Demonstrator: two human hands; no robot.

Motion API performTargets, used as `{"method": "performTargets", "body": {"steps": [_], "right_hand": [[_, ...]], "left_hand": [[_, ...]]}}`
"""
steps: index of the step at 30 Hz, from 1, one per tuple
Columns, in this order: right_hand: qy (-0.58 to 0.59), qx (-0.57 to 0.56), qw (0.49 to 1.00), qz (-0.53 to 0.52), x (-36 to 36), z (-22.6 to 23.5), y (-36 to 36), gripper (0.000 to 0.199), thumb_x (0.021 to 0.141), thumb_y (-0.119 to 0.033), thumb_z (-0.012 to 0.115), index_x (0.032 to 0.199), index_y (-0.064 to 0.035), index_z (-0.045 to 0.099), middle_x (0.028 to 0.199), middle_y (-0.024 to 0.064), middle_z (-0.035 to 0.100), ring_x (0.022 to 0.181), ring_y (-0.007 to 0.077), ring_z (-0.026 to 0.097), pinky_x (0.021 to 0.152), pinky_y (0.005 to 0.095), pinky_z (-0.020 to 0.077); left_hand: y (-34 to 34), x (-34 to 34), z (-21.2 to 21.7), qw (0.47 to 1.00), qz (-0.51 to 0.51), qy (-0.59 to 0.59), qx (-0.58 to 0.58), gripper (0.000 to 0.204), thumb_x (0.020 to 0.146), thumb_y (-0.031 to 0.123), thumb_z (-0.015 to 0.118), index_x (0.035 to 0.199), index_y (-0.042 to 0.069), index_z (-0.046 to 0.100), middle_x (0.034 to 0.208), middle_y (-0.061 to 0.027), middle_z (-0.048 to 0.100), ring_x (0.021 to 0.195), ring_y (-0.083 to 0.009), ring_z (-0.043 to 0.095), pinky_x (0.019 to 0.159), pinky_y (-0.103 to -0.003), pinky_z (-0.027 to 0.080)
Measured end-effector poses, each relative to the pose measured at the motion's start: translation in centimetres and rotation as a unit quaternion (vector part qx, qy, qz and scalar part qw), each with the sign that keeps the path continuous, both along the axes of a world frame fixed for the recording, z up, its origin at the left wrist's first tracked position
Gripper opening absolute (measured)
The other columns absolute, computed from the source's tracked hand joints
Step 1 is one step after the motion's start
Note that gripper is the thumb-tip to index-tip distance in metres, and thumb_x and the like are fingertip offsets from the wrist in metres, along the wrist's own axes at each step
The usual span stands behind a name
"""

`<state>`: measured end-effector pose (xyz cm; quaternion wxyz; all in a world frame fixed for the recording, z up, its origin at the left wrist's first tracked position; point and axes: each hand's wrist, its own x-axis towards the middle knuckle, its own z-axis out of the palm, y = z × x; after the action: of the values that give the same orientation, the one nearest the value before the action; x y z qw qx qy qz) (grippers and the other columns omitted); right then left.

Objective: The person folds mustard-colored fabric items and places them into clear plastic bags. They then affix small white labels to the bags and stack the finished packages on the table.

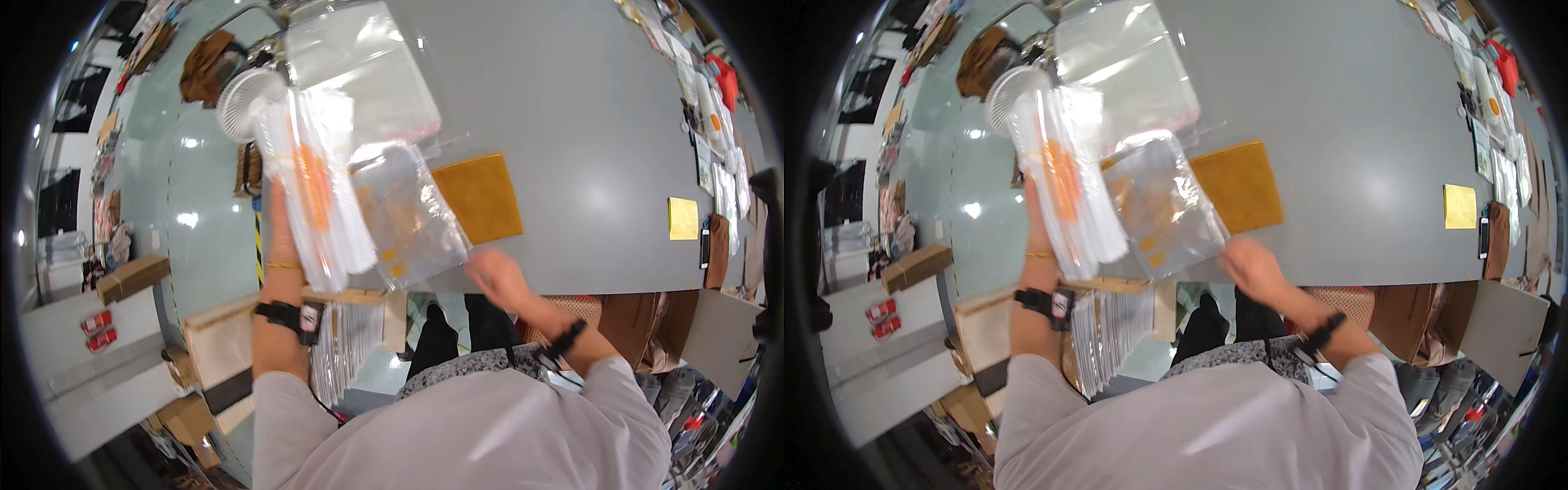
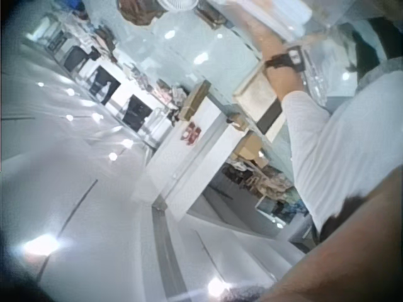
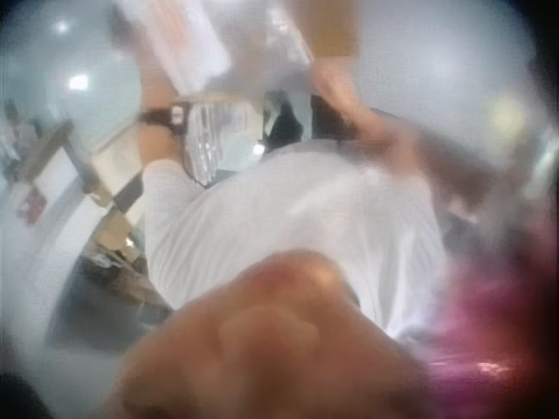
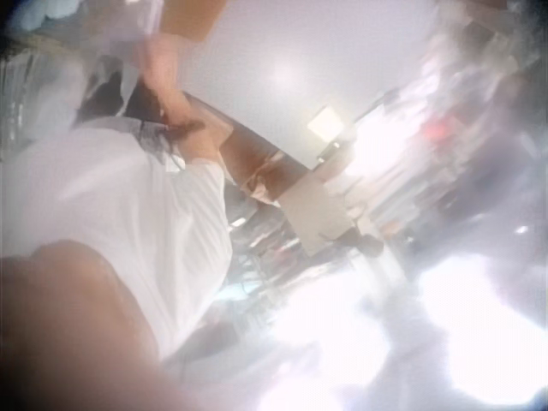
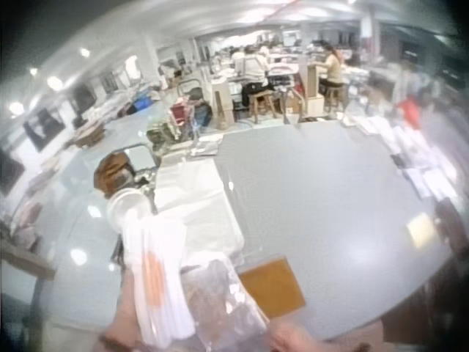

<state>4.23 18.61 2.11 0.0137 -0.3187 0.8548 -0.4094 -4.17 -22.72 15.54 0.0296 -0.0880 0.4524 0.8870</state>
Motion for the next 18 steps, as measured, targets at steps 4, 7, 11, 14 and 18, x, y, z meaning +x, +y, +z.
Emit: {"method": "performTargets", "body": {"steps": [4, 7, 11, 14, 18], "right_hand": [[-0.192, 0.223, 0.954, 0.064, 11.1, -5.5, 15.7, 0.014, 0.092, -0.021, 0.076, 0.096, -0.0075, 0.072, 0.091, 0.0122, 0.072, 0.088, 0.0361, 0.071, 0.076, 0.0475, 0.0576], [-0.362, 0.338, 0.82, -0.286, 16.8, -12.9, 27.9, 0.062, 0.08, -0.024, 0.09, 0.132, -0.0024, 0.063, 0.123, 0.024, 0.067, 0.112, 0.0449, 0.066, 0.098, 0.0487, 0.0547], [-0.389, 0.345, 0.657, -0.546, 22.0, -22.9, 38.2, 0.093, 0.078, -0.03, 0.092, 0.149, -0.0056, 0.038, 0.145, 0.0227, 0.053, 0.13, 0.0471, 0.053, 0.101, 0.0551, 0.0524], [-0.541, 0.035, 0.538, -0.645, 25.4, -29.6, 41.1, 0.096, 0.084, -0.033, 0.088, 0.154, -0.0082, 0.028, 0.151, 0.0211, 0.044, 0.133, 0.0409, 0.05, 0.104, 0.052, 0.052], [-0.442, -0.069, 0.611, -0.653, 28.1, -33.5, 41.4, 0.113, 0.084, -0.031, 0.089, 0.164, -0.0105, 0.011, 0.161, 0.025, 0.029, 0.134, 0.0429, 0.049, 0.105, 0.0516, 0.0518]], "left_hand": [[-5.0, -12.7, 0.1, 0.978, -0.015, -0.121, -0.168, 0.073, 0.104, 0.06, 0.058, 0.15, 0.005, 0.054, 0.138, -0.0094, 0.065, 0.119, -0.0212, 0.065, 0.104, -0.036, 0.053], [-7.7, -22.1, 0.1, 0.915, -0.062, -0.192, -0.35, 0.07, 0.097, 0.055, 0.071, 0.141, 0.002, 0.061, 0.122, -0.0129, 0.071, 0.103, -0.0193, 0.07, 0.086, -0.034, 0.059], [-6.7, -28.2, -4.8, 0.738, -0.183, -0.207, -0.616, 0.083, 0.091, 0.06, 0.076, 0.145, 0.0, 0.057, 0.135, -0.0239, 0.065, 0.112, -0.0279, 0.069, 0.091, -0.041, 0.058], [-4.8, -27.4, -11.2, 0.361, -0.163, -0.054, -0.917, 0.1, 0.084, 0.071, 0.076, 0.153, 0.004, 0.05, 0.147, -0.0319, 0.052, 0.124, -0.0415, 0.062, 0.101, -0.049, 0.053], [-3.4, -25.6, -12.4, 0.319, -0.024, 0.05, -0.946, 0.105, 0.085, 0.072, 0.075, 0.161, 0.008, 0.04, 0.149, -0.037, 0.045, 0.14, -0.052, 0.045, 0.111, -0.057, 0.044]]}}
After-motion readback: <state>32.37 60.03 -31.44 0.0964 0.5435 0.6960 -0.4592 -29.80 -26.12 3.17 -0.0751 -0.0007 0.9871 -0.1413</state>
